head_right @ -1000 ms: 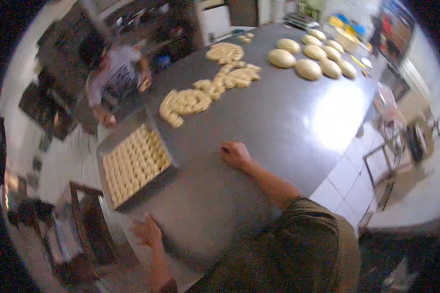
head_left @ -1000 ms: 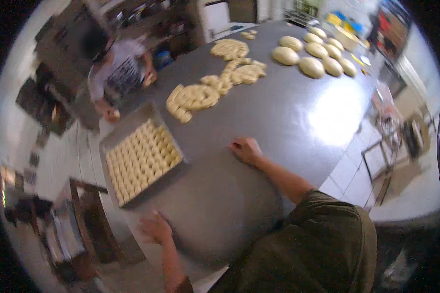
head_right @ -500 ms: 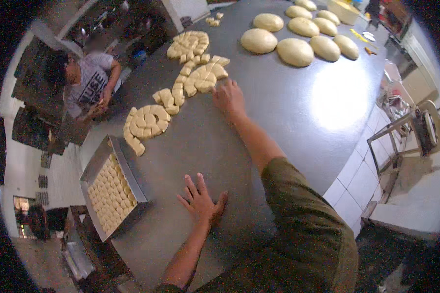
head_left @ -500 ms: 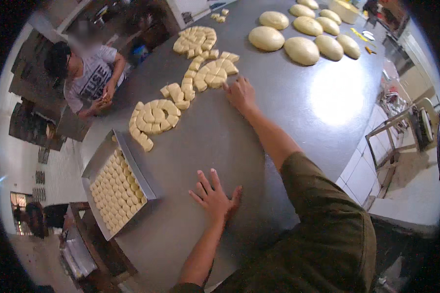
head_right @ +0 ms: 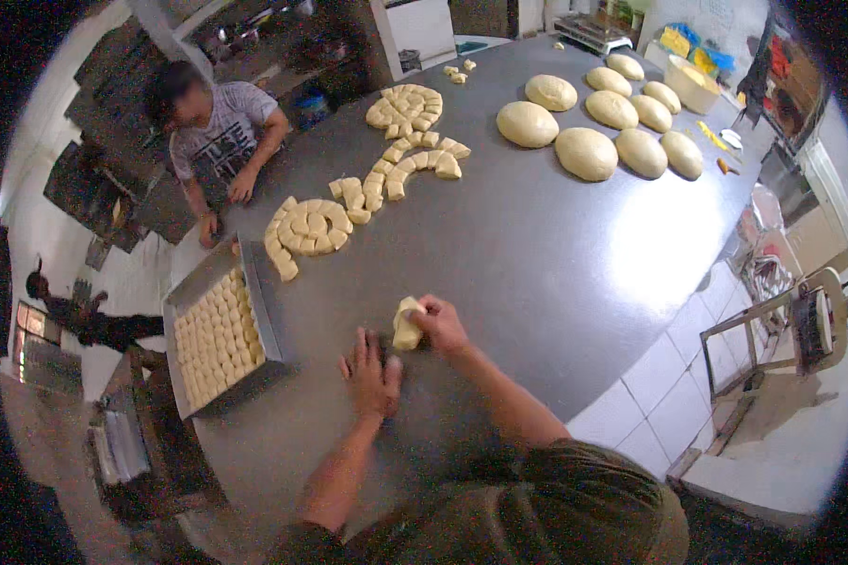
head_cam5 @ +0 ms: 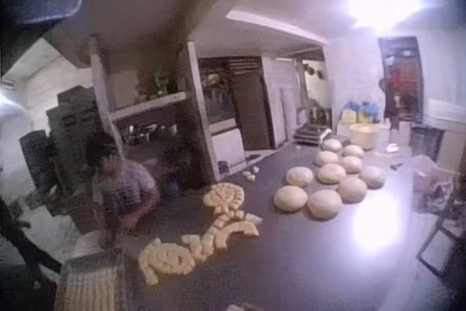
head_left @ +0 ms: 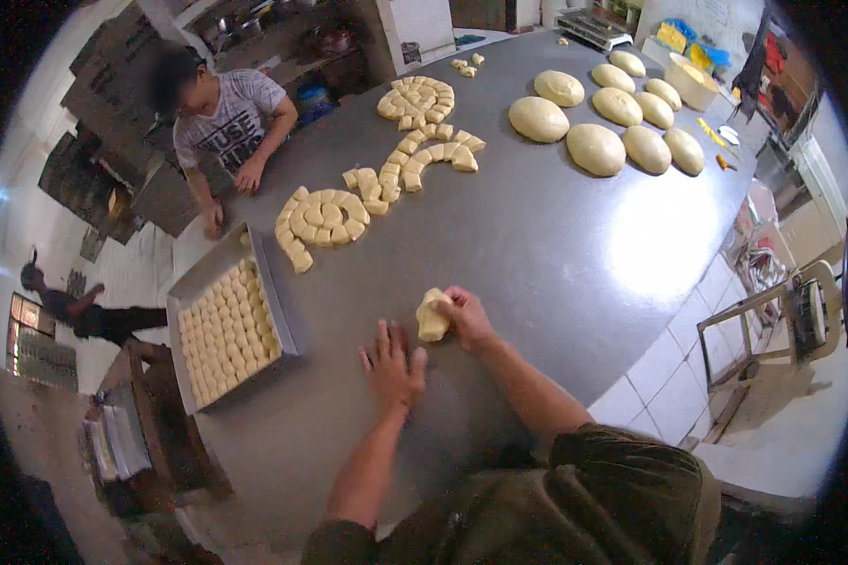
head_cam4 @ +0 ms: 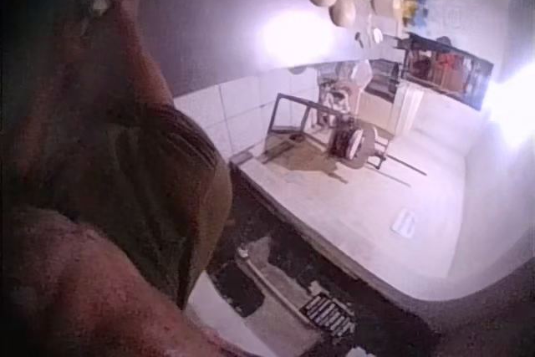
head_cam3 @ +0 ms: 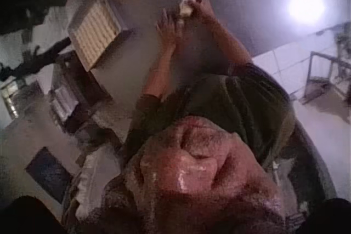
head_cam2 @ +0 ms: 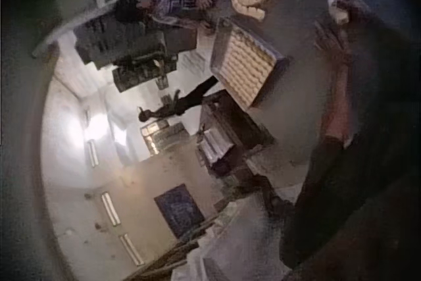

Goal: The person places small rounds of dough into a metal baking tray and arranges other pieces of dough on a metal table surface by hand.

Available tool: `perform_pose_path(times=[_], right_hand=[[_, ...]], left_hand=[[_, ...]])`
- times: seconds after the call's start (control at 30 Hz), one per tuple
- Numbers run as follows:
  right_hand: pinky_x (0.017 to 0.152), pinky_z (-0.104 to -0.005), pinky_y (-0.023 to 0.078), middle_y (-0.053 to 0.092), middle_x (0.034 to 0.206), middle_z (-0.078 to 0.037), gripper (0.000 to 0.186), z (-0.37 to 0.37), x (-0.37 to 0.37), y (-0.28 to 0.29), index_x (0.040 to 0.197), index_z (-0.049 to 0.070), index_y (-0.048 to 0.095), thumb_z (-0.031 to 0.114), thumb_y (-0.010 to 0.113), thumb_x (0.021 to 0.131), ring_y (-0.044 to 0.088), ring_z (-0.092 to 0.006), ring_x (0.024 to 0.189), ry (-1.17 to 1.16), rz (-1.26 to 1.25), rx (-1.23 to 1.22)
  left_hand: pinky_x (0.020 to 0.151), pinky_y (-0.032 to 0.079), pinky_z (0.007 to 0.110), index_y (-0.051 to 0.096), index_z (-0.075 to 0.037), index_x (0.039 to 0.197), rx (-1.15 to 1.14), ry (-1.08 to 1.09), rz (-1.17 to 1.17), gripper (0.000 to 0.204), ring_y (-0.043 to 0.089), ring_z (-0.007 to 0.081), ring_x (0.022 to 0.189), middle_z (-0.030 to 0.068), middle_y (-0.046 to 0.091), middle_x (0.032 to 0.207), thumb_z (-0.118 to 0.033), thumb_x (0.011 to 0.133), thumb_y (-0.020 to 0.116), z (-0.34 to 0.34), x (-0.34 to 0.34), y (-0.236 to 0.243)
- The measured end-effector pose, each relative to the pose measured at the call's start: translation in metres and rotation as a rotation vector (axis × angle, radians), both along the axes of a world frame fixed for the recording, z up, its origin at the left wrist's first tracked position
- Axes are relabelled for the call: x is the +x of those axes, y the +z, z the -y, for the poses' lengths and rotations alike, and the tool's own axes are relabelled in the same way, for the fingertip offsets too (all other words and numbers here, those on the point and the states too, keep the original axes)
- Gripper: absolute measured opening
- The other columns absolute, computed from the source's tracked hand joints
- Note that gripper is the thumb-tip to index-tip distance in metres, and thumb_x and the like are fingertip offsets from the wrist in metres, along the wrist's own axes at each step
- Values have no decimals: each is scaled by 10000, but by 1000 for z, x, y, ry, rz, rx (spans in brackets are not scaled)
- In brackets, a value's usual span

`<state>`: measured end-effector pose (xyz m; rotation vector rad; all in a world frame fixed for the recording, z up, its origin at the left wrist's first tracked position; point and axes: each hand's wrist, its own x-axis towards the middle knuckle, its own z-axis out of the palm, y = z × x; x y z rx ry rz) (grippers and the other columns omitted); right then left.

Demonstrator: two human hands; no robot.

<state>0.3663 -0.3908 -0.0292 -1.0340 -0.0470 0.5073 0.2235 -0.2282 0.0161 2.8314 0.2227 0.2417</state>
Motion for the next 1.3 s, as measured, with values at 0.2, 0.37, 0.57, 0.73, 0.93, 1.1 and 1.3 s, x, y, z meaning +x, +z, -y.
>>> perform_pose_path(times=[0.2, 0.37, 0.57, 0.73, 0.93, 1.1, 1.3], right_hand=[[728, -331, 594, 702, 986, -62, 252, 16, -113, 81, 1136, 62, 659, 180, 751, 933, 688, -171, 843, 199, -136, 103], [705, -315, 591, 684, 1009, -44, 294, 38, -201, 105, 1151, 92, 654, 274, 760, 945, 670, -138, 852, 161, -66, -116], [700, -339, 597, 669, 1040, -35, 328, 85, -207, 97, 1186, 108, 625, 163, 795, 910, 677, -167, 887, -177, -329, 329], [749, -340, 582, 700, 1072, -39, 244, -29, -273, 146, 1098, 79, 662, 140, 807, 913, 689, -144, 933, -38, 123, -3], [705, -318, 546, 695, 868, -16, 248, 39, -182, 71, 946, 84, 648, 290, 786, 958, 660, -117, 796, -396, 326, -327], [851, -450, 525, 705, 1046, -137, 415, 103, -205, 66, 1006, 50, 704, 464, 673, 990, 671, -260, 994, 242, 1046, -1550], [986, -544, 468, 652, 1231, -174, 465, 24, -138, -1, 1214, 45, 657, 461, 566, 1027, 625, -356, 1149, -406, 1168, -2023]], left_hand=[[971, 543, 454, 627, -93, 1402, -1760, 247, -438, 659, 677, 238, 1097, 68, 713, 1206, -634, 1051, 492, 2, -22, 53], [792, 567, 392, 620, -118, 1277, -1810, 429, -268, 540, 667, 223, 992, 70, 683, 1148, -584, 1004, 644, 0, -88, 57], [894, 545, 489, 525, -17, 1423, -639, 417, 513, 716, 667, 277, 1047, 151, 694, 1209, -598, 1015, 617, -64, -134, 50], [787, 555, 452, 592, 0, 1355, -485, 193, 555, 629, 701, 303, 901, 192, 739, 1156, -542, 1036, 601, -25, -169, 34], [620, 498, 447, 639, -27, 929, -550, 232, 113, 470, 647, 309, 652, 135, 688, 772, -482, 1041, 602, -118, -225, 42], [859, 463, 556, 591, -34, 969, 215, -90, 163, 440, 612, 429, 1007, 198, 642, 1090, -471, 1017, 606, -186, -341, 17], [867, 441, 571, 615, -21, 1073, 44, 10, 178, 391, 582, 439, 995, 210, 607, 1105, -400, 983, 645, -146, -259, -11]])
